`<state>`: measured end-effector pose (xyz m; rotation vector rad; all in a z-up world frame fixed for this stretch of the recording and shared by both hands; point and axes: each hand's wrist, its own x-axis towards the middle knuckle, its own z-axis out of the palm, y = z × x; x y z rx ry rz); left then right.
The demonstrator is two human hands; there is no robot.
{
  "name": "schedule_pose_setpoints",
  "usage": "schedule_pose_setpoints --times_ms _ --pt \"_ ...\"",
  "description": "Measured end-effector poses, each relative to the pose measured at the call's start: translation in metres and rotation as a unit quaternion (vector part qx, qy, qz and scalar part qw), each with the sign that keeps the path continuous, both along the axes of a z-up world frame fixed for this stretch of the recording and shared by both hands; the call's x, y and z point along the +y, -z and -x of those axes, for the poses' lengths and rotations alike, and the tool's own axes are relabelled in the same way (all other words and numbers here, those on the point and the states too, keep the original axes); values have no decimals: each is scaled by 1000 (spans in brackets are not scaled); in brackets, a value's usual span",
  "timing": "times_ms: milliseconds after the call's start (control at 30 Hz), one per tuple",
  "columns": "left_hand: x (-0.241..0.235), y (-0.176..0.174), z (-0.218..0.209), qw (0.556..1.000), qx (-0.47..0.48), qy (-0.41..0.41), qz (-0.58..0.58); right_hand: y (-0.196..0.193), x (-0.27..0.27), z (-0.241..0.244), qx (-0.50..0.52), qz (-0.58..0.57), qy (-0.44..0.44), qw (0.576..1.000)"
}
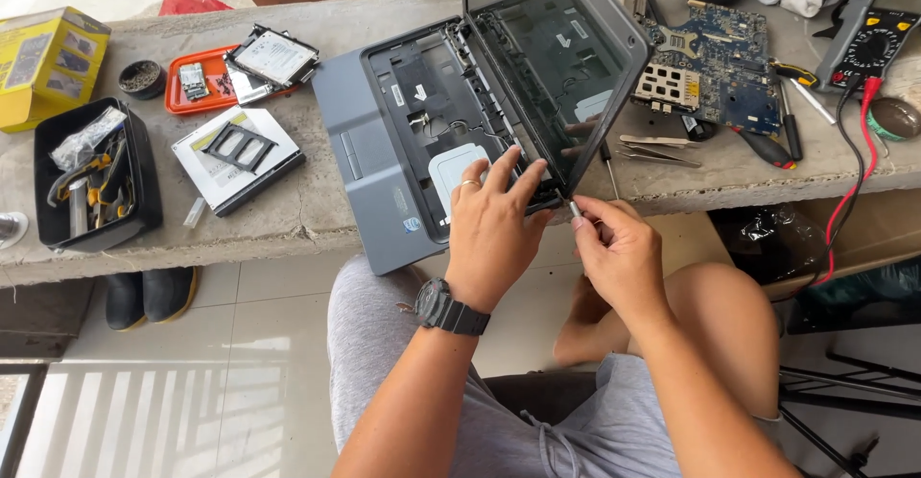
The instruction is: The person uses a screwdriver to remove screws from the side of a laptop screen bezel. They then use a prying tool to carefully separate the bezel from the screen assembly, eventually lifting the bezel off to reveal the internal components.
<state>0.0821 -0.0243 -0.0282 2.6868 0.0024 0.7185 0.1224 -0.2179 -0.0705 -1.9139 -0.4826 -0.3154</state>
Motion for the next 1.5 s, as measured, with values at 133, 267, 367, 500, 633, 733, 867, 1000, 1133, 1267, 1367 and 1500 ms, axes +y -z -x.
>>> schedule_pose_setpoints --times_ms 133,267,367,500,633,733,867,1000,1133,1267,1367,1500 --pt "-2 3 -4 999 34 -2 -16 1 0 0 2 -5 -3 1000" --pt "-5 1 -6 999 47 8 -20 -1 3 2 4 4 20 1000" --pt "-9 6 -12 998 57 21 -12 -3 8 6 -6 30 50 998" --pt "-8 9 -19 997 74 37 -3 -4 12 4 -7 60 77 995" --pt "-7 10 -21 996 83 44 0 -5 -1 -10 35 65 51 996" --pt "-6 10 -20 995 86 46 -3 -8 -9 -16 107 17 4 994" --pt "-7 2 -17 995 83 47 13 -25 -10 -12 240 -86 -45 966" --pt "-9 -8 -17 996 74 39 34 -28 -9 -13 263 -115 -54 956" --pt "-15 -15 -19 997 63 29 39 -19 -7 -15 263 -128 -56 955" --pt "-22 -1 -27 998 48 26 38 -24 -5 -13 257 -119 -57 957" --pt "-26 10 -34 998 39 29 40 -26 -5 -12 268 -126 -55 954" --pt "-29 10 -33 999 19 23 33 -29 -5 -12 273 -127 -55 952"
